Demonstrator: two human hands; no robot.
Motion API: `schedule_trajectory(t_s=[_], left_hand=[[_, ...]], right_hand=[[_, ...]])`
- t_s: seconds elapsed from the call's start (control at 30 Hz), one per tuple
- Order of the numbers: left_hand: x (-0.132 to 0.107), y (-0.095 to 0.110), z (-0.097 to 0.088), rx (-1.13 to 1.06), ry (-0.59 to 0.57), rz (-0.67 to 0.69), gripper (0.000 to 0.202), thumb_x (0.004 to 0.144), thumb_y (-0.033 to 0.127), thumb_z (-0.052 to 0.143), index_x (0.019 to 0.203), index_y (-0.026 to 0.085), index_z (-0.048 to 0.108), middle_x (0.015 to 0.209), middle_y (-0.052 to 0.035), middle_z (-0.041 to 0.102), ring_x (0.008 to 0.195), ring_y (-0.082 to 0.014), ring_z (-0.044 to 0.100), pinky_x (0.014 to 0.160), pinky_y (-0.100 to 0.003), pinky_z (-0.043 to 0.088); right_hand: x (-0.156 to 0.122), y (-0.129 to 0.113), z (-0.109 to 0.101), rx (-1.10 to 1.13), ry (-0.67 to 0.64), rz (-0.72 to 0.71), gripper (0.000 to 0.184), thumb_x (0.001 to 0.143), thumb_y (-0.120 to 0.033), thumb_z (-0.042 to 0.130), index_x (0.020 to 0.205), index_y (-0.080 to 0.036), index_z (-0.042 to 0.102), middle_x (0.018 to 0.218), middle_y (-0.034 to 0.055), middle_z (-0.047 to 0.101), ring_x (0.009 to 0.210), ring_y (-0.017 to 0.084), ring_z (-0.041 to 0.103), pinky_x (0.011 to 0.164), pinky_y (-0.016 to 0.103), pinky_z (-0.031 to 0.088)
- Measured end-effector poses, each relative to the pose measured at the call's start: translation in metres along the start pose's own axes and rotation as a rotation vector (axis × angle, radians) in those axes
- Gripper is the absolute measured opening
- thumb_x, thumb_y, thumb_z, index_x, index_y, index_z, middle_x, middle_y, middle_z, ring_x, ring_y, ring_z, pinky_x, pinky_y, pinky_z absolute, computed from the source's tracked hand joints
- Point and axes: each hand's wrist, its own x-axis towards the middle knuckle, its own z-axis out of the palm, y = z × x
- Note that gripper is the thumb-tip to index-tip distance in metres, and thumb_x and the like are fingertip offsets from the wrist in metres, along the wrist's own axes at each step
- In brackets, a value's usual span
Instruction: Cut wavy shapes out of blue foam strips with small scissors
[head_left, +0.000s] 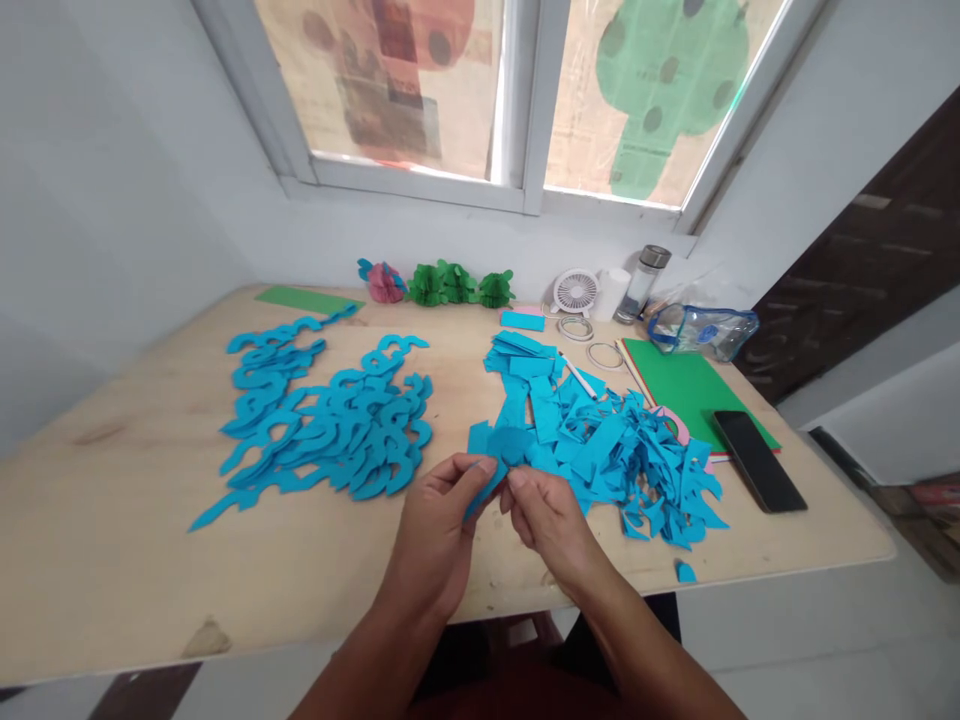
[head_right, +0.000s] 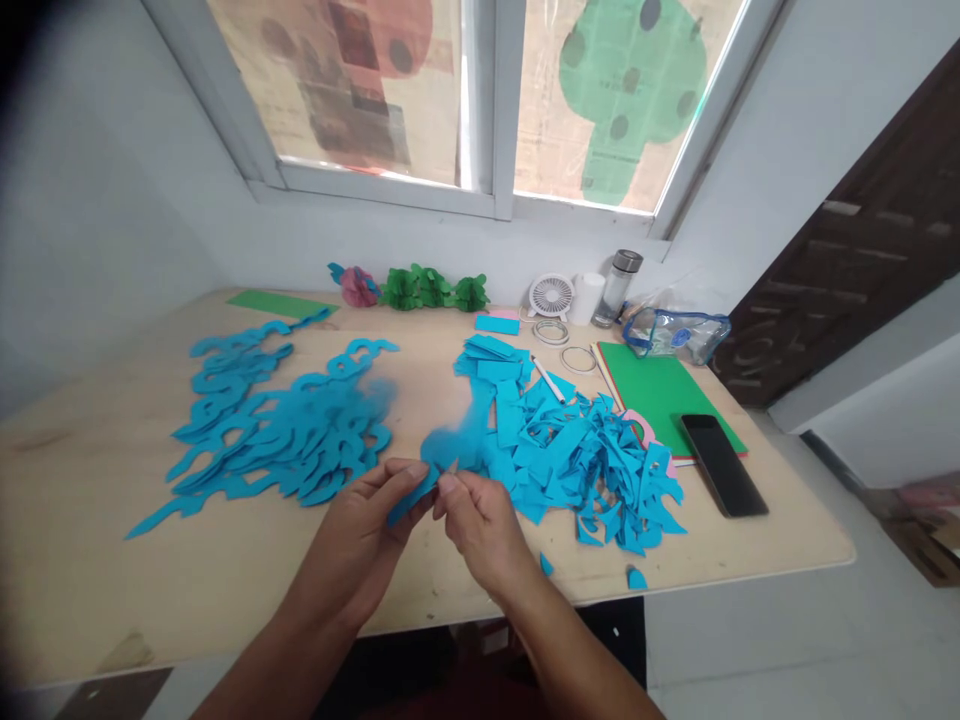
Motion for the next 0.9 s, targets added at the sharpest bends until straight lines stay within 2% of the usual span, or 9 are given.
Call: schedule_trajectory(t_s=[0.23, 0.47, 0.67, 0.9], left_hand=[[0.004, 0.006, -0.002, 0.111, -0.04, 0.004, 0.015, 0.06, 0.024, 0.075, 0.059, 0.016, 0.062, 0.061, 0.0014, 0.056, 0.064, -0.0137, 0.051, 0.066, -0.028, 0.045], [0.007, 0.013, -0.001, 0.197, -0.017, 0.066, 0.016, 0.059, 0.024, 0.076, 0.06, 0.017, 0.062, 0.062, 0.001, 0.057, 0.061, -0.013, 0.05, 0.059, -0.025, 0.041], [0.004, 0.011, 0.004, 0.052, -0.059, -0.05, 0.017, 0.061, 0.026, 0.076, 0.058, 0.017, 0.062, 0.059, 0.0013, 0.057, 0.06, -0.0133, 0.052, 0.062, -0.027, 0.043], [0.003, 0.011, 0.006, -0.007, -0.083, -0.094, 0.016, 0.061, 0.025, 0.077, 0.059, 0.017, 0.064, 0.06, 0.0017, 0.058, 0.062, -0.0124, 0.052, 0.064, -0.026, 0.045]], right_hand=[[-0.001, -0.001, -0.005, -0.029, -0.036, 0.008, 0.047, 0.086, -0.06, 0.044, 0.064, -0.018, 0.049, 0.04, -0.0091, 0.032, 0.038, 0.007, 0.024, 0.039, 0.022, 0.015], [-0.003, -0.003, -0.008, -0.062, -0.052, 0.022, 0.047, 0.087, -0.059, 0.043, 0.065, -0.018, 0.05, 0.042, -0.0084, 0.033, 0.039, 0.007, 0.025, 0.04, 0.022, 0.018], [-0.003, 0.001, -0.01, -0.081, -0.037, -0.017, 0.045, 0.088, -0.057, 0.043, 0.066, -0.018, 0.05, 0.044, -0.0082, 0.033, 0.041, 0.008, 0.026, 0.041, 0.023, 0.018], [-0.004, -0.003, -0.014, -0.088, -0.045, -0.038, 0.045, 0.088, -0.057, 0.044, 0.066, -0.018, 0.05, 0.045, -0.0084, 0.03, 0.041, 0.008, 0.025, 0.041, 0.024, 0.018]])
